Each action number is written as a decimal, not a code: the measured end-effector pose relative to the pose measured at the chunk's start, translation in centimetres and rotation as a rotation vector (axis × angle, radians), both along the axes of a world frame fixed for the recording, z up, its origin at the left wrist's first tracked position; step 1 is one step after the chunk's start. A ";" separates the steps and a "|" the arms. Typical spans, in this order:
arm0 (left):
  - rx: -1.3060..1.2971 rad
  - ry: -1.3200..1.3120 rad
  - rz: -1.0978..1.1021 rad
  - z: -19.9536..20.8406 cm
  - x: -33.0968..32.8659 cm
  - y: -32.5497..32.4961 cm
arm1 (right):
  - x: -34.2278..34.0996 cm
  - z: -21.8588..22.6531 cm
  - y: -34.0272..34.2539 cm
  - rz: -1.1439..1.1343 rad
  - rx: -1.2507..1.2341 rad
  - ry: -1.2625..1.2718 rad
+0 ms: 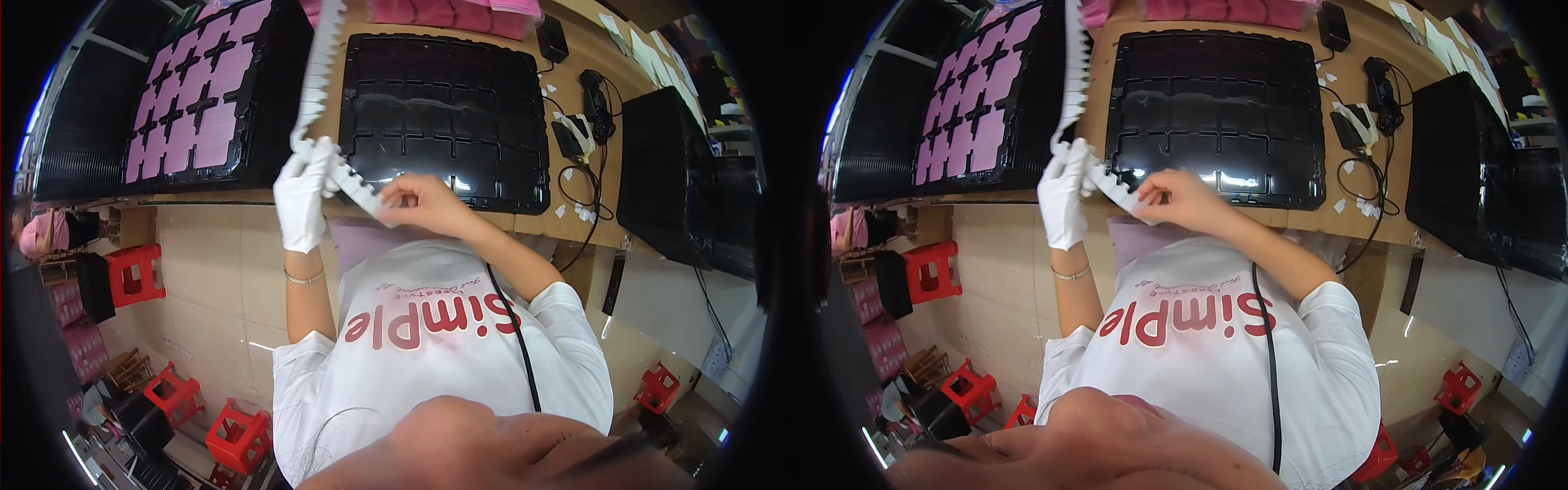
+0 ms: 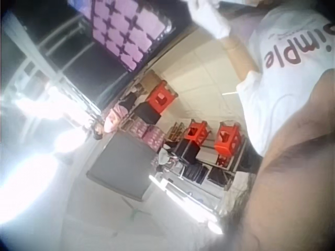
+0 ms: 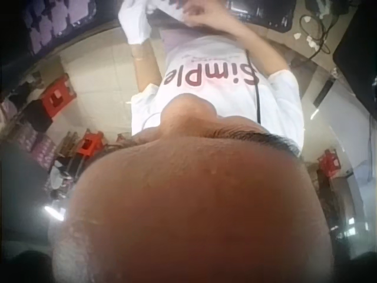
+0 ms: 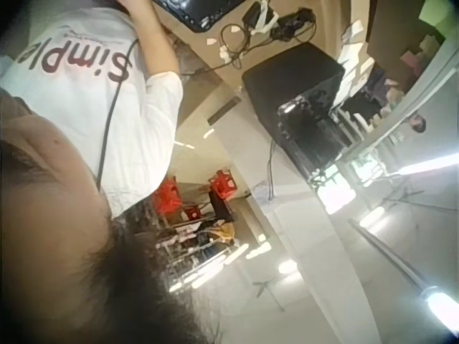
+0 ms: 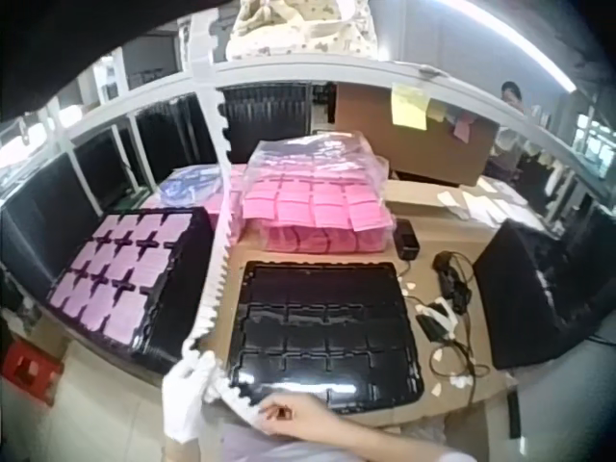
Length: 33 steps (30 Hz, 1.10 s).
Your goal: The person places pink foam inserts into black plastic trays, then applies a white adhesive strip along the tray edge. They repeat this process for multiple trays, stacking the completed units on the left side of the table.
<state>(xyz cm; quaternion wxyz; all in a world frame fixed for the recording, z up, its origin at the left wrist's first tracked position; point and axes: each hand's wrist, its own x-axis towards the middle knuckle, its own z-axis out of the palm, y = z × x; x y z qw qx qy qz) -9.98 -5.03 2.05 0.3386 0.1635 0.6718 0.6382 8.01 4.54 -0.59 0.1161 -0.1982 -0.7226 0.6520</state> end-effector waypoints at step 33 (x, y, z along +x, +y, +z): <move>-0.062 -0.086 -0.074 -4.0 0.0 1.7 | -15.9 -5.0 23.9 -0.236 0.855 -0.284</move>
